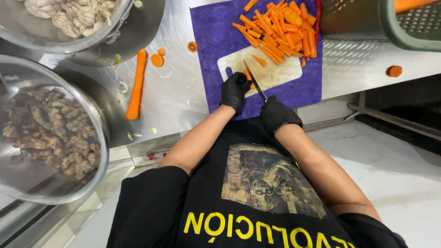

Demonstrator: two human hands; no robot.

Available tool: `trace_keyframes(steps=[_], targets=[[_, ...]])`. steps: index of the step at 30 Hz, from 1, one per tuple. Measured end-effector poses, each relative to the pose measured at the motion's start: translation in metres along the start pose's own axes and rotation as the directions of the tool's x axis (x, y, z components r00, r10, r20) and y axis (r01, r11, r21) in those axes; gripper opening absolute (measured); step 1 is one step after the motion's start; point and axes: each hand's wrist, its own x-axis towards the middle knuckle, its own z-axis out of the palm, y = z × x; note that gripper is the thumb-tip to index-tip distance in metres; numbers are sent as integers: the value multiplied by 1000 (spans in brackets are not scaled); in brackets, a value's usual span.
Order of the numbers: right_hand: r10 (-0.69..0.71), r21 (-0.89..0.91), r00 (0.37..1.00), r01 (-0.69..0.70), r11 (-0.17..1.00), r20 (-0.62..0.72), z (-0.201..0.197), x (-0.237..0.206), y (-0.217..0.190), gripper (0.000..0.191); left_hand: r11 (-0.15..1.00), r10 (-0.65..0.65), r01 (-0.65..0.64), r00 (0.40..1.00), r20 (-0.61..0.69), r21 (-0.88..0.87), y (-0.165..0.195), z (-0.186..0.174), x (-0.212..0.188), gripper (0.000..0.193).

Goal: The person cuts whole carrots into sticks on a small white cutting board set on a purple cloth, using a knife. They trim carrot ends, slice carrots lengthwise and crosswise, and move finished carrot sticks into a growing pile beside the board while working through the carrots one at a time.

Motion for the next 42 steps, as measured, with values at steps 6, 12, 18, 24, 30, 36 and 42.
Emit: trace_keyframes(steps=[6,12,18,24,30,36,42], targets=[[-198,-168,980,192,967,-23,24,7,2,45,996,-25,31,997,67,-86,-4,-2,0,20],[22,-7,998,-23,1000,-53,49,19,-3,42,996,71,-70,997,-10,52,-2,-6,-1,21],[-156,-5,982,156,988,-105,57,46,1,38,996,-90,89,995,34,28,9,-12,4,23],[-70,45,975,81,996,-209,59,58,-16,27,958,62,-83,995,83,273,31,-24,26,24],[-288,2,931,296,955,-224,50,67,16,34,947,45,-48,999,14,319,31,-21,26,23],[-234,135,945,269,954,-229,35,44,28,38,971,-27,31,999,-18,239,32,-20,23,21],[-183,81,966,200,976,-182,32,36,7,42,982,-82,76,996,32,173,35,-21,24,31]])
